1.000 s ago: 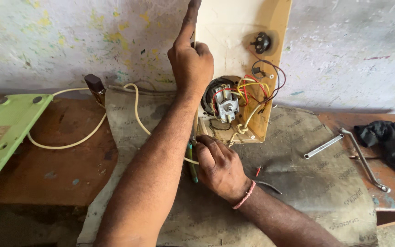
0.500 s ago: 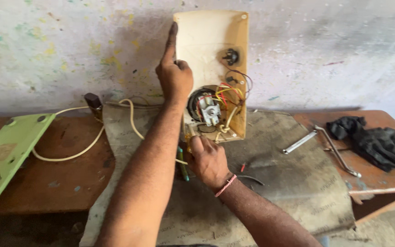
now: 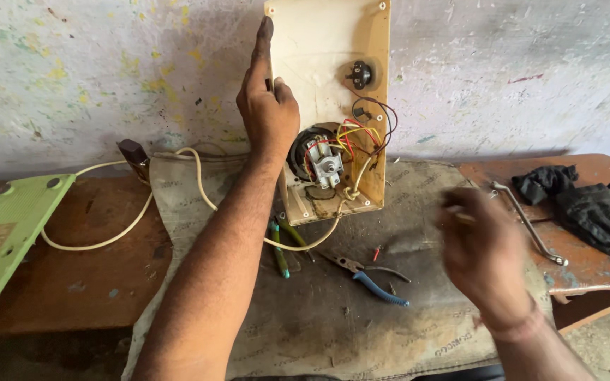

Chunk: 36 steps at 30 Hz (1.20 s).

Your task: The person repairs an electrical blender by stripping and connecting internal wires using pliers, manipulating the motor assembly, and using a screwdriver and wrench to adjust components before reassembling the plastic housing.

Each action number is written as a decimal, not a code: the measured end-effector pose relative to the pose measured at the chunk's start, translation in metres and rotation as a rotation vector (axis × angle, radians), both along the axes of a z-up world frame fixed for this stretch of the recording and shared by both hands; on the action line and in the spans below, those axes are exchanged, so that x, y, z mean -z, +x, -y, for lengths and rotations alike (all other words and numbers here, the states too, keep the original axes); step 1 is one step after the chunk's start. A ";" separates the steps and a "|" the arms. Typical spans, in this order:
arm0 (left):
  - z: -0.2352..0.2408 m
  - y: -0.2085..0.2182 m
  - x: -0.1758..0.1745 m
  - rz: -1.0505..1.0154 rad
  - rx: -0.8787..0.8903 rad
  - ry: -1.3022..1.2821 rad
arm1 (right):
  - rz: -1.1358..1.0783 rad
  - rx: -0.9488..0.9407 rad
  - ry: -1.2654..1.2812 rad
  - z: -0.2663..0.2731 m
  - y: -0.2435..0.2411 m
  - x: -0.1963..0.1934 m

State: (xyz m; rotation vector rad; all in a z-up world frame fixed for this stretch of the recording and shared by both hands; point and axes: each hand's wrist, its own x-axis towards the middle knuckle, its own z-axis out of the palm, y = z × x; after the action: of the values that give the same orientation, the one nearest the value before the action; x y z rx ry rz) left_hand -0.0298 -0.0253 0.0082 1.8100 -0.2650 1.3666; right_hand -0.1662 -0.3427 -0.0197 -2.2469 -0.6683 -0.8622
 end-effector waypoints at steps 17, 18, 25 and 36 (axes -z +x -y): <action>-0.013 -0.009 0.014 -0.101 0.249 -0.184 | -0.304 0.036 -0.220 -0.062 0.119 0.063; -0.017 -0.014 0.017 -0.184 0.322 -0.265 | -0.295 0.047 -0.244 -0.063 0.121 0.063; -0.040 -0.043 0.063 -0.713 0.680 -0.377 | -0.270 0.017 -0.258 -0.064 0.122 0.062; -0.062 -0.072 0.105 -0.889 0.836 -0.702 | -0.073 -0.118 -0.247 -0.067 0.124 0.036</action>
State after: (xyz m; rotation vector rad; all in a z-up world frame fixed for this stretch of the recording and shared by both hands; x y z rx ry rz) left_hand -0.1016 0.0365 -0.0970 1.2795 -0.0256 -0.0117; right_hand -0.0425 -0.2755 -0.0553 -2.4147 -0.9056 -0.6663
